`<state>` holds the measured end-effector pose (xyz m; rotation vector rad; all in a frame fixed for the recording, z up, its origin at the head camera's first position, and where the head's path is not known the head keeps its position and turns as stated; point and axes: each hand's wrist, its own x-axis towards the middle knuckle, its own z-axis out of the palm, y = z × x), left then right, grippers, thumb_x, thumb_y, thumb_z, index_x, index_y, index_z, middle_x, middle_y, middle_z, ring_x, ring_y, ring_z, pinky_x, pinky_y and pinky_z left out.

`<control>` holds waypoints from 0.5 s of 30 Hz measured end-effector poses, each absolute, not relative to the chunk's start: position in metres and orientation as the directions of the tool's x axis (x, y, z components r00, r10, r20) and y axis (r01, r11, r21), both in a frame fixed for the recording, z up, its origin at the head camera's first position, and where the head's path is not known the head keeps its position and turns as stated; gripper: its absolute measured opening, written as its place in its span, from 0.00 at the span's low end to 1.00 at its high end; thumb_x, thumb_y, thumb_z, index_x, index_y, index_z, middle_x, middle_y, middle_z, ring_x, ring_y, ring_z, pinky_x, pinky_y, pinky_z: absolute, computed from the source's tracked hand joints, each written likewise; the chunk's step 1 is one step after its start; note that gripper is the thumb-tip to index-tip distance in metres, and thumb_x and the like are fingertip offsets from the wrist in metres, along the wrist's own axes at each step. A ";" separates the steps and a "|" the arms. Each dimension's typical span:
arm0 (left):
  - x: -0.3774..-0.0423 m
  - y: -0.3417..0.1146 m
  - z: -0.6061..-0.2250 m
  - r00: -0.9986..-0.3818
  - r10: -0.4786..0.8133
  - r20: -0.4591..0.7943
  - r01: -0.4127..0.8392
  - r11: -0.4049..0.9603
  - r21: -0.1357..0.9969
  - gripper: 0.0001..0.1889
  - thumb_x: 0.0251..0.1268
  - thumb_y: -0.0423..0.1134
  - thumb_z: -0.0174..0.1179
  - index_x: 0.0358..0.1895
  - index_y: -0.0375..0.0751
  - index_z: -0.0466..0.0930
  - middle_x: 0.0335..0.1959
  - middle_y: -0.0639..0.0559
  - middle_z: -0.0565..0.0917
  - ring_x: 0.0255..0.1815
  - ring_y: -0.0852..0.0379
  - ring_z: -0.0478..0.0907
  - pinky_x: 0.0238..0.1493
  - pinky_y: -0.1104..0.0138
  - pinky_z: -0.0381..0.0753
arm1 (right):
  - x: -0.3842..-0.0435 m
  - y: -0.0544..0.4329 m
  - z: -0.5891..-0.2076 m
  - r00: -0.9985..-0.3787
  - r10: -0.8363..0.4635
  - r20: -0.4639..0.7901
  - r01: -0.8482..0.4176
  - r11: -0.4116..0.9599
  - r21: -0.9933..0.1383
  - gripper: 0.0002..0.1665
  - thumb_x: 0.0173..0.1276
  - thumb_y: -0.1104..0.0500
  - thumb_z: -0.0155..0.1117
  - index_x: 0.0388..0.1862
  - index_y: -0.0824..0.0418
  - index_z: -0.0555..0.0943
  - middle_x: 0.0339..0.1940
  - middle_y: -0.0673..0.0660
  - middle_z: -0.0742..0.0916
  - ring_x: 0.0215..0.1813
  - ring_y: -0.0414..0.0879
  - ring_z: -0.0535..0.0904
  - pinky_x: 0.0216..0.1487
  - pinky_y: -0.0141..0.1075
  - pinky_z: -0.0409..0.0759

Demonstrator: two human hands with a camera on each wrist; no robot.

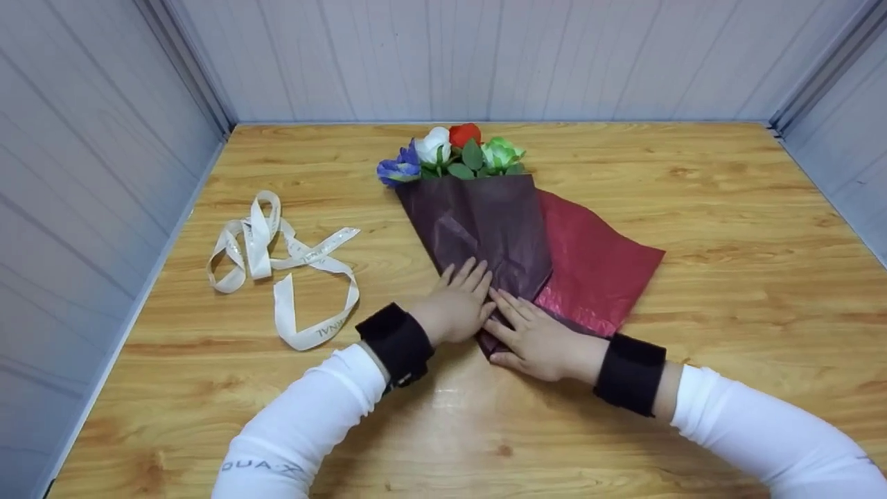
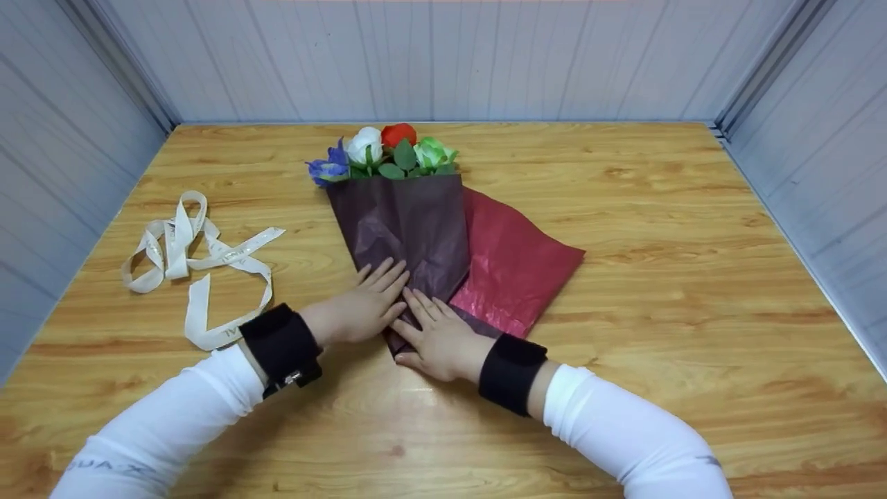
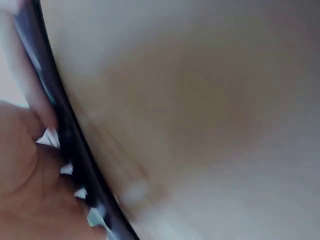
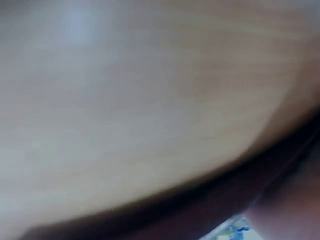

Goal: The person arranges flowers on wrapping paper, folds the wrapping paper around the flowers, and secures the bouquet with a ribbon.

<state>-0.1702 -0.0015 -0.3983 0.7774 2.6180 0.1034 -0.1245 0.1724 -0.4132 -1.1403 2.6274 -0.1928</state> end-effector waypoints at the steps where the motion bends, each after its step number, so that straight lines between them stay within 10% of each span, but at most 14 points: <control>1: -0.168 0.000 -0.398 -0.759 0.544 -0.359 0.508 0.839 0.197 0.31 0.78 0.51 0.30 0.76 0.40 0.41 0.78 0.46 0.39 0.78 0.49 0.31 0.75 0.53 0.35 | -0.123 0.173 -0.413 -0.663 -0.725 -0.186 -0.691 0.689 -0.220 0.36 0.73 0.45 0.48 0.72 0.65 0.61 0.75 0.73 0.52 0.76 0.65 0.44 0.72 0.57 0.49; 15: -0.148 -0.001 -0.395 -0.700 0.613 -0.367 0.635 0.769 0.072 0.47 0.66 0.66 0.44 0.75 0.36 0.39 0.77 0.42 0.37 0.78 0.49 0.31 0.76 0.55 0.37 | -0.113 0.187 -0.419 -0.811 -0.562 -0.162 -0.506 0.813 -0.288 0.34 0.77 0.49 0.40 0.75 0.65 0.53 0.76 0.70 0.51 0.76 0.65 0.45 0.71 0.61 0.44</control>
